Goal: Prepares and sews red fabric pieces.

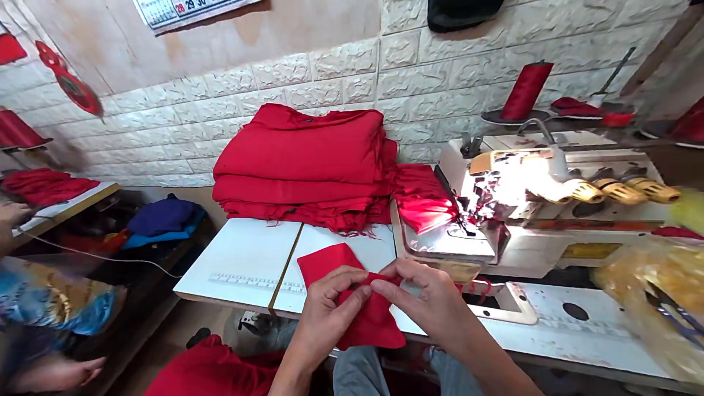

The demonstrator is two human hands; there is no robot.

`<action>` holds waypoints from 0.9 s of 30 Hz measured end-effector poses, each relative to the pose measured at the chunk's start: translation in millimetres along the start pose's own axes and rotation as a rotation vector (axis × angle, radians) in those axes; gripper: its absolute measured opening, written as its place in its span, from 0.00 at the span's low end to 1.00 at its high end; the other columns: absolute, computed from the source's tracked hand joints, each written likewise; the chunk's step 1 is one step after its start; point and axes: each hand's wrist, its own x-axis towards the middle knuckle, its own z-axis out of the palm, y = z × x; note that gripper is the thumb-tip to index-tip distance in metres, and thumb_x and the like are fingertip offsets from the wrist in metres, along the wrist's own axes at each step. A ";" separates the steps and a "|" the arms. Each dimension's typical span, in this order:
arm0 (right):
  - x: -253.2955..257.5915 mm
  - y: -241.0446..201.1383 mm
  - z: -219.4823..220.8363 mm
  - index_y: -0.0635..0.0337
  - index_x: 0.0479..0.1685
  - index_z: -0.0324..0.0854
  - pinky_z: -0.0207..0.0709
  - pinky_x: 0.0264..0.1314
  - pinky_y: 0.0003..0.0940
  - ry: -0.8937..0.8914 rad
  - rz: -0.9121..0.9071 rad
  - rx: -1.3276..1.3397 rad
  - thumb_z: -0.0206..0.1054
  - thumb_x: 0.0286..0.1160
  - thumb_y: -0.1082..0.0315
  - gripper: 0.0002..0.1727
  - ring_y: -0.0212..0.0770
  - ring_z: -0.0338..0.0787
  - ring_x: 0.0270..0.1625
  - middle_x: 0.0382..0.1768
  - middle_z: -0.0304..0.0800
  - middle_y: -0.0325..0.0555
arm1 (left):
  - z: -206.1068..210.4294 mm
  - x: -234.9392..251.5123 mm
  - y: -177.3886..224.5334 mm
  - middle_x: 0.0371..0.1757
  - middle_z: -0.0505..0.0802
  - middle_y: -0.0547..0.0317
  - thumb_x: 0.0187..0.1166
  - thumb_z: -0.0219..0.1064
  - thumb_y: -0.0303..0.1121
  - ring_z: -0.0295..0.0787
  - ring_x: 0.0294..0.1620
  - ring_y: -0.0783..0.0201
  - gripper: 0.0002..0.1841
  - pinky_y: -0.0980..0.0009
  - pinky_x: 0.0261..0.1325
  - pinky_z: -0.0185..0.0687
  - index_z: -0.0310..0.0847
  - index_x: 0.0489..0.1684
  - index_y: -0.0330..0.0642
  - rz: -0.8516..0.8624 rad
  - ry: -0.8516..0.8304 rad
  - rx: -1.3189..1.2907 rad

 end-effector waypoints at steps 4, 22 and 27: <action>3.3 -0.7 -6.1 0.50 0.36 0.89 0.71 0.52 0.31 0.102 -0.146 -0.031 0.68 0.79 0.49 0.15 0.23 0.84 0.39 0.33 0.90 0.30 | 8.4 4.0 -1.4 0.47 0.89 0.65 0.85 0.62 0.30 0.86 0.48 0.77 0.13 0.76 0.56 0.84 0.73 0.61 0.31 -0.098 -0.047 -0.123; -18.6 32.4 -47.9 0.64 0.53 0.81 0.83 0.26 0.16 0.639 0.153 0.240 0.66 0.78 0.73 0.10 0.21 0.89 0.26 0.29 0.93 0.30 | 45.6 66.2 -19.9 0.48 0.89 0.67 0.80 0.66 0.41 0.82 0.55 0.74 0.12 0.70 0.60 0.76 0.92 0.34 0.45 -0.061 -0.006 0.298; -11.2 37.6 -61.3 0.63 0.57 0.76 0.72 0.13 0.17 0.686 0.319 0.370 0.66 0.72 0.76 0.15 0.23 0.80 0.13 0.16 0.86 0.31 | 60.5 99.8 -21.2 0.50 0.86 0.59 0.68 0.69 0.41 0.78 0.60 0.58 0.11 0.48 0.62 0.65 0.88 0.23 0.45 -0.117 -0.066 0.509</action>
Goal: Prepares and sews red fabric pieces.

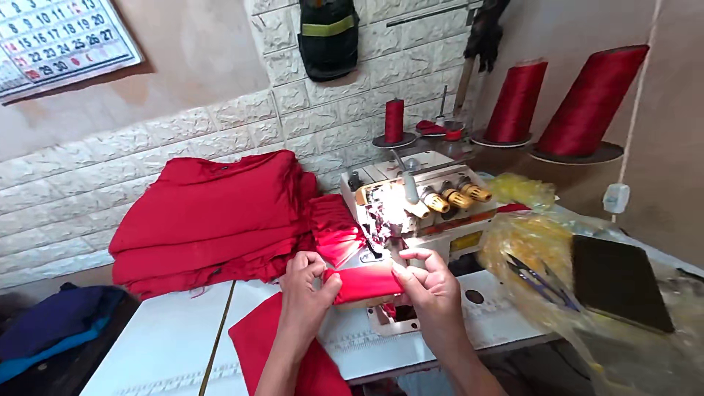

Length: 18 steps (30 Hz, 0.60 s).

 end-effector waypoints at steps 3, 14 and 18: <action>7.9 -0.7 -0.8 0.61 0.57 0.77 0.68 0.12 0.16 0.008 0.047 0.030 0.67 0.70 0.78 0.16 0.22 0.76 0.11 0.13 0.84 0.31 | 2.3 10.0 2.0 0.50 0.86 0.56 0.67 0.68 0.40 0.78 0.60 0.56 0.11 0.46 0.61 0.64 0.86 0.21 0.43 -0.007 -0.022 0.049; 32.3 13.5 -0.8 0.59 0.48 0.82 0.62 0.15 0.14 -0.005 -0.112 -0.111 0.74 0.67 0.73 0.11 0.19 0.68 0.11 0.11 0.71 0.25 | 12.3 24.6 -1.4 0.50 0.86 0.52 0.71 0.67 0.39 0.78 0.59 0.52 0.13 0.44 0.59 0.61 0.87 0.24 0.39 -0.017 0.033 0.115; 29.6 10.3 -9.8 0.61 0.50 0.79 0.69 0.20 0.15 -0.106 -0.076 -0.092 0.70 0.74 0.73 0.10 0.20 0.74 0.16 0.16 0.76 0.27 | 13.1 23.6 -4.6 0.50 0.87 0.53 0.71 0.67 0.39 0.79 0.59 0.53 0.13 0.44 0.60 0.61 0.87 0.23 0.39 -0.003 0.045 0.096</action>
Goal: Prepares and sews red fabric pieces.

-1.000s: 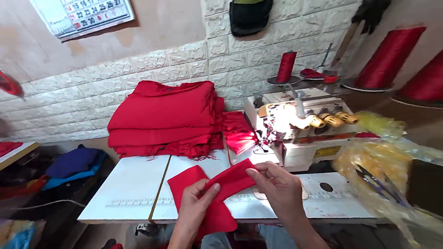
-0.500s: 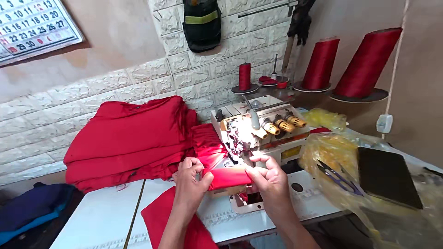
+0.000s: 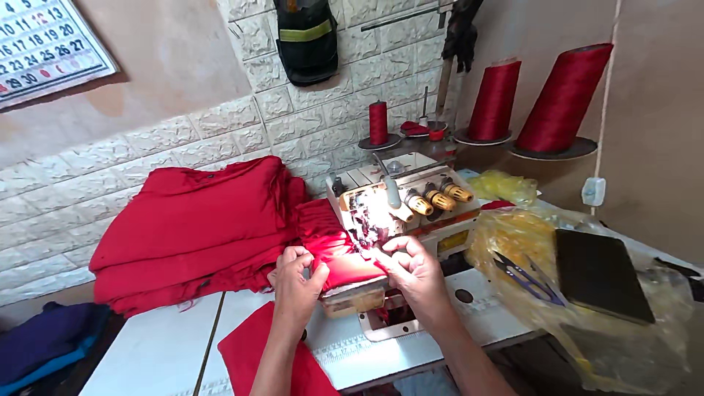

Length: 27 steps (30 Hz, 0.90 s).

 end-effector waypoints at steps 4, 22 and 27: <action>-6.5 -1.3 -8.0 0.65 0.59 0.74 0.76 0.30 0.16 -0.073 0.003 -0.085 0.62 0.79 0.74 0.13 0.22 0.80 0.26 0.26 0.82 0.32 | -1.2 0.9 -0.5 0.51 0.88 0.52 0.70 0.67 0.39 0.79 0.60 0.52 0.12 0.43 0.61 0.61 0.88 0.24 0.39 0.003 0.001 0.011; -38.4 12.4 -18.5 0.61 0.56 0.84 0.72 0.20 0.34 0.012 -0.131 -0.658 0.63 0.82 0.60 0.16 0.32 0.75 0.16 0.18 0.80 0.36 | -32.8 -32.7 -33.9 0.55 0.91 0.52 0.87 0.59 0.48 0.84 0.63 0.54 0.21 0.38 0.70 0.66 0.82 0.62 0.39 -0.143 0.054 -0.033; -60.0 13.2 -22.6 0.68 0.47 0.82 0.78 0.31 0.12 -0.135 -0.287 -0.394 0.63 0.86 0.62 0.14 0.15 0.82 0.26 0.29 0.88 0.37 | -61.1 -122.4 -58.2 0.50 0.90 0.57 0.90 0.55 0.36 0.87 0.54 0.70 0.15 0.70 0.59 0.82 0.79 0.59 0.32 -0.136 0.473 -0.213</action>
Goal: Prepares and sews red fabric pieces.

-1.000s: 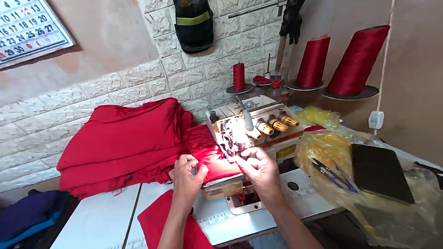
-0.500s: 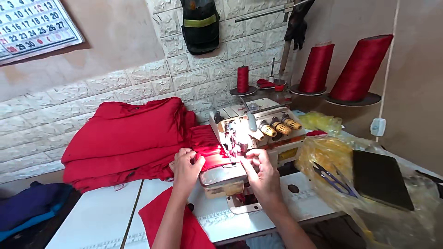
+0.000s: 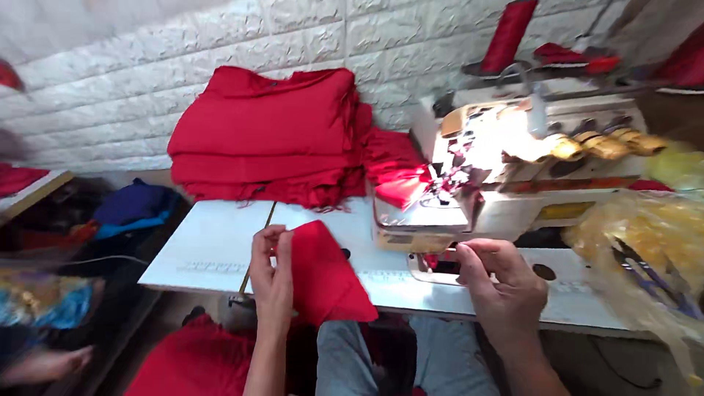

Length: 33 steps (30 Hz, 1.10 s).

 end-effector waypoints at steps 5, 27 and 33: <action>-14.7 -14.8 18.8 0.67 0.44 0.85 0.78 0.34 0.13 -0.188 -0.111 0.073 0.64 0.86 0.63 0.14 0.19 0.83 0.27 0.26 0.88 0.42 | -35.0 -74.1 -17.3 0.36 0.90 0.75 0.92 0.50 0.33 0.87 0.42 0.79 0.12 0.78 0.52 0.84 0.79 0.41 0.45 -0.076 0.248 -0.048; -29.0 -58.6 98.9 0.58 0.43 0.86 0.85 0.36 0.26 -0.597 -0.517 0.109 0.60 0.85 0.68 0.09 0.37 0.92 0.38 0.43 0.92 0.46 | -13.6 -117.1 14.8 0.31 0.93 0.65 0.72 0.67 0.16 0.93 0.34 0.71 0.12 0.72 0.45 0.90 0.74 0.44 0.43 -0.583 0.187 -0.695; 36.8 -82.5 120.2 0.63 0.41 0.89 0.89 0.42 0.45 -0.667 -0.518 0.029 0.66 0.77 0.71 0.07 0.50 0.94 0.44 0.40 0.91 0.53 | -21.2 -90.3 17.2 0.42 0.95 0.58 0.83 0.57 0.21 0.94 0.45 0.66 0.16 0.70 0.54 0.89 0.64 0.66 0.34 -0.412 0.144 -0.583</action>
